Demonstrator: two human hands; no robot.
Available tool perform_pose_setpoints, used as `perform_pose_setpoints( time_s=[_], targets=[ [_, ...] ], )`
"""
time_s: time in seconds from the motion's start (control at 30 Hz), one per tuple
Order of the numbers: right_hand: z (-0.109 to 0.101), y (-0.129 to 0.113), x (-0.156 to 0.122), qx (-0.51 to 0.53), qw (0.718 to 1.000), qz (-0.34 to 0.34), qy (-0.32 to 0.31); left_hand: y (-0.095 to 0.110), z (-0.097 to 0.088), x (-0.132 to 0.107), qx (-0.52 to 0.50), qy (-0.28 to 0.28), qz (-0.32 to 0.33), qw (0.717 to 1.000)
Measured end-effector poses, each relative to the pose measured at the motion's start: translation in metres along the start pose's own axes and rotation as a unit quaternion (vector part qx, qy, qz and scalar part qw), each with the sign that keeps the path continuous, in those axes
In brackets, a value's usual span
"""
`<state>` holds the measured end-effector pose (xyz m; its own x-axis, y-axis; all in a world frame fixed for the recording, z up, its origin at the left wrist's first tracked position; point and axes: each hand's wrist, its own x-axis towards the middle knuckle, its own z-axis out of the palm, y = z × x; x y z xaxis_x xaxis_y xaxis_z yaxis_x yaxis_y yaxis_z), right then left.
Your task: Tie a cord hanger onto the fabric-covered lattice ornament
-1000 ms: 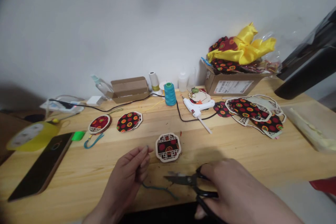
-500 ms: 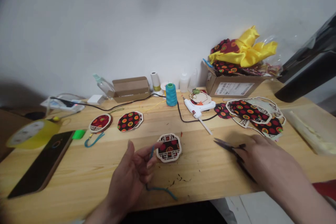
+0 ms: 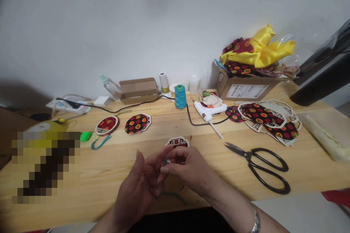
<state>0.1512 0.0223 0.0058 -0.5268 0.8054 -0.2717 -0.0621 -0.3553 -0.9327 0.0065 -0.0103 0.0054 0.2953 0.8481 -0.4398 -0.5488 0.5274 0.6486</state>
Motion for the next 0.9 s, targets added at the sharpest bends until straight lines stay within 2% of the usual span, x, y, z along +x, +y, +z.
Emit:
perform_pose_setpoints(
  time_s=[0.2,0.33,0.53,0.77,0.9],
  targets=[
    [0.0066,-0.0009,0.0005,0.065,0.997,-0.003,0.029,-0.0007,0.0019,0.0007,-0.001,-0.002,-0.009,1.000],
    [0.0075,-0.0018,0.0004,-0.022,0.995,-0.041,0.086,0.0006,0.0010,0.0011,0.009,0.001,-0.022,1.000],
    [0.0027,0.0013,0.0001,-0.133,0.973,-0.089,0.165,0.0005,-0.0009,0.0026,-0.003,0.006,-0.025,1.000],
    [0.0028,0.0004,0.0006,-0.126,0.973,-0.088,0.170,-0.0033,-0.0019,0.0061,0.130,0.008,-0.010,0.991],
    [0.0054,-0.0005,0.0002,-0.149,0.969,-0.096,0.174,-0.0054,-0.0074,0.0067,0.202,0.008,0.023,0.979]
  ],
)
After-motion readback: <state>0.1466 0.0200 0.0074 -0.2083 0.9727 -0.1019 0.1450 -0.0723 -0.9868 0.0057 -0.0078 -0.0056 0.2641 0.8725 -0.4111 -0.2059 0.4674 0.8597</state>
